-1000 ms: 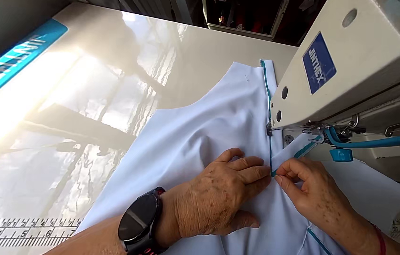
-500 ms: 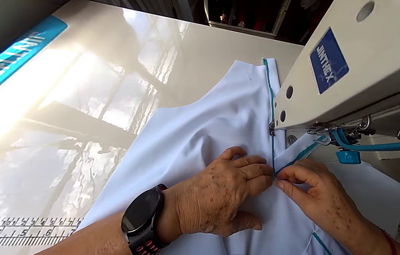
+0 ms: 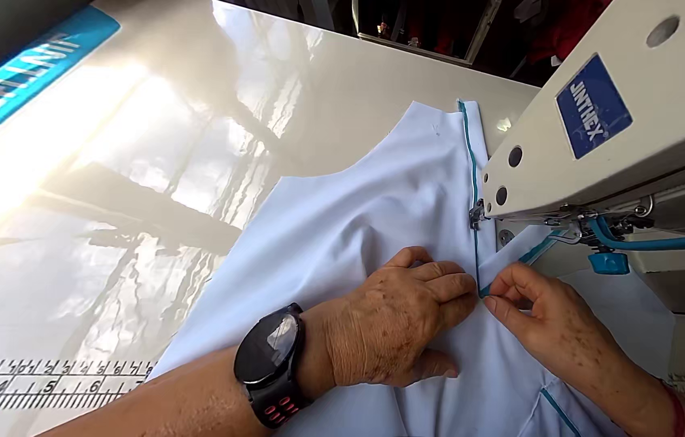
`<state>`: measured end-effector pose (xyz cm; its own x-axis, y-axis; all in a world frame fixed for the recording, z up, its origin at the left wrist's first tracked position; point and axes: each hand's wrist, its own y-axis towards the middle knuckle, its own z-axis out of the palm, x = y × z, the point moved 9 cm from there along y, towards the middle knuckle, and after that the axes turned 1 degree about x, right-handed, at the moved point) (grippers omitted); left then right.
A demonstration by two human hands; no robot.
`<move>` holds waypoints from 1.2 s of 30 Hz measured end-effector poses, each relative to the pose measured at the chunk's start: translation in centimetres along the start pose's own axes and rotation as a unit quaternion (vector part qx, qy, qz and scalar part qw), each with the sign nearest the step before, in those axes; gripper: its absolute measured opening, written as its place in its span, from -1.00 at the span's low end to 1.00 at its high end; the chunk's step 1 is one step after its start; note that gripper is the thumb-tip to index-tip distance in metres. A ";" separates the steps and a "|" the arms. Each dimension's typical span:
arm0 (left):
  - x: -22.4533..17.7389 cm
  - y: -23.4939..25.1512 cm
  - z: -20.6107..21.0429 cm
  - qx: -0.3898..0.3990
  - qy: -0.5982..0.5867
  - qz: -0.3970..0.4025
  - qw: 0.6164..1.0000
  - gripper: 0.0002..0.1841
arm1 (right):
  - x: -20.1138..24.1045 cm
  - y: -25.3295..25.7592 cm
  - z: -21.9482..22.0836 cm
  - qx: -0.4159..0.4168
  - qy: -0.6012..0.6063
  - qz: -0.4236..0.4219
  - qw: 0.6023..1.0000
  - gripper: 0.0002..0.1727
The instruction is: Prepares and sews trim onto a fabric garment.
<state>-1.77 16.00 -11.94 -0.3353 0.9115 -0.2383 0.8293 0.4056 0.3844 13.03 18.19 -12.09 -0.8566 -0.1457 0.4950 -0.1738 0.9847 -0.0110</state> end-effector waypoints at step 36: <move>-0.4 0.1 0.4 -0.047 0.051 0.002 0.998 -0.39 | 1.0 -4.6 0.5 -0.194 -0.121 -0.340 0.912 -0.63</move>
<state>-1.38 15.60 -12.15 -0.3805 0.9132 -0.1459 0.7868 0.4026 0.4678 12.69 13.42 -11.99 -0.7050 -0.7062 0.0652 -0.5607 0.6112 0.5586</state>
